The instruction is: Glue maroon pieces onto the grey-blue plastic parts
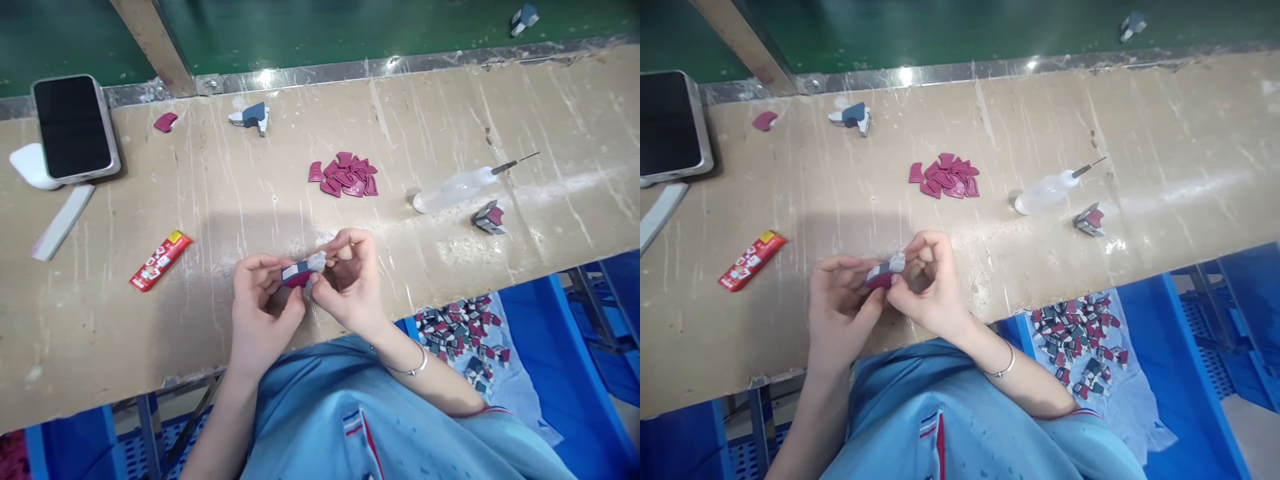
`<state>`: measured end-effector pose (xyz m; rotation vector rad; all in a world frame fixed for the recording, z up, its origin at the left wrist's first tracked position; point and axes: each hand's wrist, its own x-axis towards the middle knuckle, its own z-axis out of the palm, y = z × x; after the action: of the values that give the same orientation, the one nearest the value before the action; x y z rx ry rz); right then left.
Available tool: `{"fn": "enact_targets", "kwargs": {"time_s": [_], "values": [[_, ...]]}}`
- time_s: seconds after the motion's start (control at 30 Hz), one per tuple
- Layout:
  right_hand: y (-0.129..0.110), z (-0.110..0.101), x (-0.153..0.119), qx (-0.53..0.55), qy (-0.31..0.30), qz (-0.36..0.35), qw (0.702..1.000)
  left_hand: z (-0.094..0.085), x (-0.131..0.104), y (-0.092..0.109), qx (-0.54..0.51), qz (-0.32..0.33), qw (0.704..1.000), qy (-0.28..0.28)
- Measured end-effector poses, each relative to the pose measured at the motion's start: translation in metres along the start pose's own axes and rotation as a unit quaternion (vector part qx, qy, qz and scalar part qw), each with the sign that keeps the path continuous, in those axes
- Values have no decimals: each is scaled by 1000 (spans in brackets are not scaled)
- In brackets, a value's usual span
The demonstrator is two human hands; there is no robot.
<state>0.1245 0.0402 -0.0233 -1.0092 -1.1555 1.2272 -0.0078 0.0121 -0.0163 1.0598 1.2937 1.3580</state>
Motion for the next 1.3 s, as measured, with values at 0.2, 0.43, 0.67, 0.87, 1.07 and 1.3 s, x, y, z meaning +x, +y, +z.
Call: {"fn": "enact_targets", "kwargs": {"time_s": [0.2, 0.43, 0.67, 0.87, 1.07, 1.3], "values": [[0, -1, -1, 9, 0, 12, 1000, 1, 5, 7, -21, -3, 1000, 21], [7, -5, -2, 4, -24, -8, 1000, -1, 8, 8, -87, -29, 996, 16], [4, -17, -2, -12, -125, -69, 990, -13, 18, 15, -202, -147, 968, 6], [-1, -21, 3, -99, -122, -147, 977, -21, 16, 11, -200, -225, 953, -43], [-3, -22, 5, -121, -141, -149, 971, -22, 14, 9, -196, -228, 951, -73], [-4, -23, 5, -111, -175, -141, 968, -12, 13, 12, -166, -192, 967, -31]]}}
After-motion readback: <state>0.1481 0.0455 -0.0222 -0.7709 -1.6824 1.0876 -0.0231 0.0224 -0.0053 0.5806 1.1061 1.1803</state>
